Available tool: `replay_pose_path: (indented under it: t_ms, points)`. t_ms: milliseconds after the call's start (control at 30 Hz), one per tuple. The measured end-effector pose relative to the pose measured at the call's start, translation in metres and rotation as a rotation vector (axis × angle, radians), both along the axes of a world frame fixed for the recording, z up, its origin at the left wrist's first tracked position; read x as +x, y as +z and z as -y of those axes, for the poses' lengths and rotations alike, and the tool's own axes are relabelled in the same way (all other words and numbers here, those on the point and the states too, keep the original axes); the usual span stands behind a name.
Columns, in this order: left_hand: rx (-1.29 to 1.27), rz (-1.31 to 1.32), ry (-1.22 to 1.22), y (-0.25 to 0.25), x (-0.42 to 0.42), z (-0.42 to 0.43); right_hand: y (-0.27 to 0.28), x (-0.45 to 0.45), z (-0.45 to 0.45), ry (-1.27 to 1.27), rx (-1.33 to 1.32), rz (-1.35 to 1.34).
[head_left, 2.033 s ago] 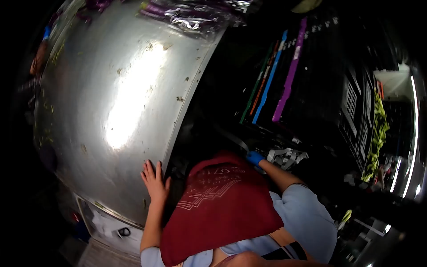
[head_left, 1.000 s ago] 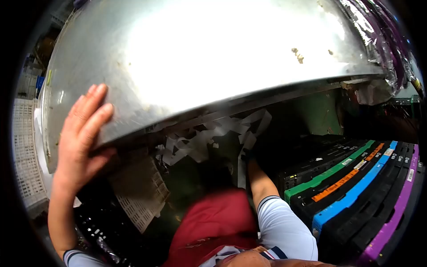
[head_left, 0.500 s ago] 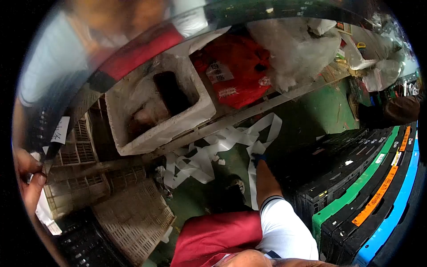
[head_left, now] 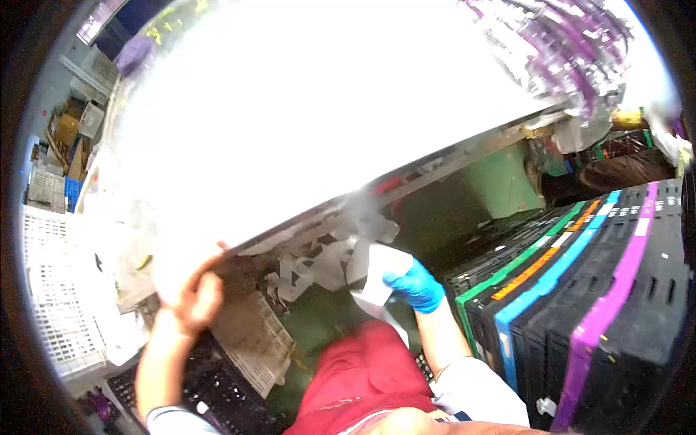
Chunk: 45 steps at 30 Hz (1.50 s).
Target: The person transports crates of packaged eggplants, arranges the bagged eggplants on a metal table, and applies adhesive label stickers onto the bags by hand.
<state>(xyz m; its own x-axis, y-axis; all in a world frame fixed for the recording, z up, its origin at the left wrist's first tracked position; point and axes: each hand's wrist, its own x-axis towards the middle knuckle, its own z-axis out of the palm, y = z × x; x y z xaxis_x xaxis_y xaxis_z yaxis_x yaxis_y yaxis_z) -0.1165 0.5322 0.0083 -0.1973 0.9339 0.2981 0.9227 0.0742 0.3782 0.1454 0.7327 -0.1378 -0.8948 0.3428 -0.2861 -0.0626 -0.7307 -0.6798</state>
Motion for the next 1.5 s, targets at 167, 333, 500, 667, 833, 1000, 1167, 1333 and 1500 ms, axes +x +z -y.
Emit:
replay_pose_path:
  t_ms: [167,333,500,667,833,1000,1167,1333,1500]
  points:
    - [-0.195,0.85,-0.21,-0.016,0.12,-0.038,0.171,-0.008,-0.011,-0.138,-0.007,-0.129]
    - [-0.426,1.41,-0.55,-0.009,0.205,-0.057,0.269,-0.023,-0.014,0.102,0.295,-0.015]
    - [-0.781,2.039,-0.461,0.107,0.206,-0.041,0.221,-0.063,-0.1,0.122,1.711,1.075]
    - [-0.225,2.558,-0.519,0.136,0.138,-0.098,0.284,-0.108,-0.172,-0.287,0.892,0.348]
    - [0.09,2.399,0.11,0.11,0.049,-0.173,0.24,-0.185,-0.311,-0.381,1.358,0.312]
    - [0.023,2.391,0.392,0.071,0.007,-0.21,0.252,-0.209,-0.414,-0.349,2.109,0.764]
    - [-0.299,2.454,0.252,0.071,0.004,-0.239,0.276,-0.243,-0.485,-0.14,2.362,1.144]
    - [-0.715,2.371,0.144,0.115,-0.022,-0.262,0.263,-0.29,-0.57,-0.081,2.602,1.56]
    - [-0.731,2.552,0.238,0.091,-0.044,-0.276,0.231,-0.304,-0.678,-0.104,2.301,1.514]
